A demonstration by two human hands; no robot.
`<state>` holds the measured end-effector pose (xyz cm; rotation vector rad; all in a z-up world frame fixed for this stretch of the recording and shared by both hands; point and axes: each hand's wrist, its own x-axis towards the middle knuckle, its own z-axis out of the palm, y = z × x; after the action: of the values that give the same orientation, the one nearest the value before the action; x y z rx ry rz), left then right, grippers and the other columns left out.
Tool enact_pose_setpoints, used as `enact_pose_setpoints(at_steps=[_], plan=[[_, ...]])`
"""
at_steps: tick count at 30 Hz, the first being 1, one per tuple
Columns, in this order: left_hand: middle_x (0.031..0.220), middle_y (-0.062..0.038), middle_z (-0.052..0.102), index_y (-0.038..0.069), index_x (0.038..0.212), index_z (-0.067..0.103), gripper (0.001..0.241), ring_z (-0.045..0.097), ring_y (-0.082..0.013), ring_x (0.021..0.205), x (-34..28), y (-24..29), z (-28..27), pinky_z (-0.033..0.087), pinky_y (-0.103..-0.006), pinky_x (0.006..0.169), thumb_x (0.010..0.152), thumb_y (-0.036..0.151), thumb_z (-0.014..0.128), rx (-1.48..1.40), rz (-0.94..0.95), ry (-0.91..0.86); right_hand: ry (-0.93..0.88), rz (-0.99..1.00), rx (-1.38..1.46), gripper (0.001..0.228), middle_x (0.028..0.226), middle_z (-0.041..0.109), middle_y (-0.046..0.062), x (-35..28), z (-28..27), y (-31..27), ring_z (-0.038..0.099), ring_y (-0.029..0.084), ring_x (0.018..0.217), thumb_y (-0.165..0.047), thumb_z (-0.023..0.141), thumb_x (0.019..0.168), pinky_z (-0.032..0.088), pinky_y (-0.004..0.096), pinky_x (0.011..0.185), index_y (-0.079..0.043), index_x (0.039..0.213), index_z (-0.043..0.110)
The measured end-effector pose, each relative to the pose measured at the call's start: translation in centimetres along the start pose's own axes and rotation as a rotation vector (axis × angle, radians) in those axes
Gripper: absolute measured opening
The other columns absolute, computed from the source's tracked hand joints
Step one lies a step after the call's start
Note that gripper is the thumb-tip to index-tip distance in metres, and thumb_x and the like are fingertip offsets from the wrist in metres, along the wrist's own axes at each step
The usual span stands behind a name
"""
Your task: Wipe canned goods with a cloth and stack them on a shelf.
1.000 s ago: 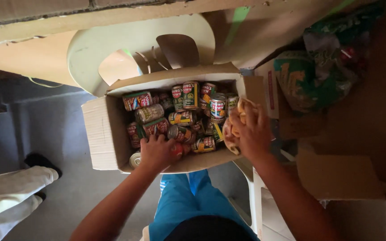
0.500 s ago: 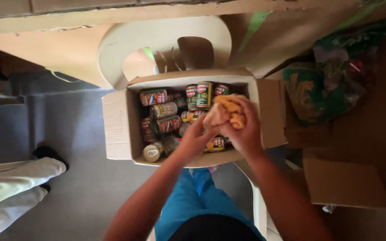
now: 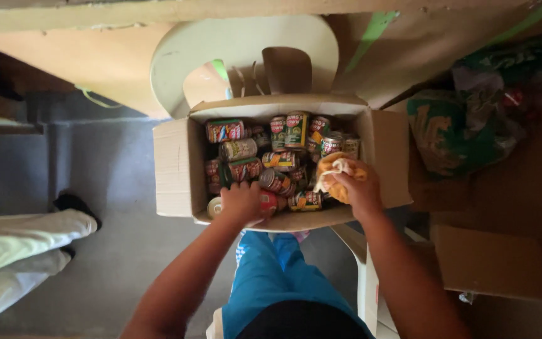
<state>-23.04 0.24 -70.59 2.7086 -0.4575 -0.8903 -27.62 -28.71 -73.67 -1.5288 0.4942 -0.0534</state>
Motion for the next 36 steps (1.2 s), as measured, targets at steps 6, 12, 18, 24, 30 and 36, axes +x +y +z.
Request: enact_pose_setpoints(at_steps=[6, 12, 18, 24, 30, 36], plan=[[0.117, -0.011, 0.066, 0.019, 0.124, 0.058, 0.065, 0.064, -0.0310, 0.109, -0.7, -0.4, 1.4, 0.046, -0.0548, 0.092, 0.072, 0.049, 0.082, 0.270, -0.078, 0.052, 0.051, 0.026, -0.100, 0.034, 0.104, 0.074, 0.009, -0.7, -1.5, 0.3, 0.070, 0.016, 0.091, -0.006, 0.082, 0.079, 0.058, 0.032, 0.082, 0.003, 0.111, 0.074], [0.122, -0.019, 0.059, 0.006, 0.128, 0.053, 0.082, 0.059, -0.0409, 0.114, -5.6, 4.8, -5.7, 0.051, -0.0505, 0.094, 0.068, 0.046, 0.091, -0.314, 0.086, 0.408, -0.033, 0.038, 0.055, 0.043, 0.111, 0.071, 0.009, -1.1, -0.4, -4.4, 0.071, 0.015, 0.095, -0.005, 0.079, 0.080, 0.059, 0.031, 0.082, 0.003, 0.120, 0.065], [0.133, -0.015, 0.061, 0.004, 0.140, 0.053, 0.087, 0.061, -0.0341, 0.126, -7.9, 11.5, -10.1, 0.049, -0.0442, 0.110, 0.063, 0.012, 0.094, -0.841, 0.612, 0.653, -0.542, -0.045, 0.802, 0.055, 0.101, 0.070, 0.013, -2.0, 0.7, -10.5, 0.068, 0.015, 0.076, 0.001, 0.069, 0.096, 0.054, 0.026, 0.064, -0.005, 0.151, 0.065], [0.139, -0.019, 0.061, 0.003, 0.154, 0.036, 0.099, 0.060, -0.0272, 0.128, -10.0, 14.4, -13.9, 0.050, -0.0373, 0.112, 0.073, 0.009, 0.092, -1.467, 0.583, 0.550, -0.399, -0.115, 0.250, 0.044, 0.105, 0.071, 0.014, -3.7, 1.5, -21.9, 0.068, 0.018, 0.085, 0.003, 0.068, 0.086, 0.055, 0.032, 0.073, 0.003, 0.130, 0.065], [0.134, -0.023, 0.058, 0.006, 0.161, 0.008, 0.131, 0.060, -0.0351, 0.120, -11.3, 13.9, -17.8, 0.049, -0.0412, 0.101, 0.066, 0.018, 0.098, -0.708, 0.501, 0.855, -0.324, -0.995, -0.636, 0.048, 0.135, 0.067, 0.019, -9.1, 4.0, -31.7, 0.060, 0.034, 0.130, -0.009, 0.077, 0.070, 0.046, 0.043, 0.107, -0.006, 0.118, 0.073], [0.135, -0.018, 0.062, 0.005, 0.163, -0.012, 0.140, 0.066, -0.0313, 0.121, -12.7, 12.3, -22.0, 0.051, -0.0393, 0.104, 0.070, 0.020, 0.092, -0.870, 0.683, 0.688, -0.492, -1.223, -0.736, 0.041, 0.111, 0.075, 0.005, -9.1, 4.4, -33.0, 0.068, 0.030, 0.115, -0.018, 0.080, 0.067, 0.052, 0.046, 0.104, -0.012, 0.107, 0.078]])
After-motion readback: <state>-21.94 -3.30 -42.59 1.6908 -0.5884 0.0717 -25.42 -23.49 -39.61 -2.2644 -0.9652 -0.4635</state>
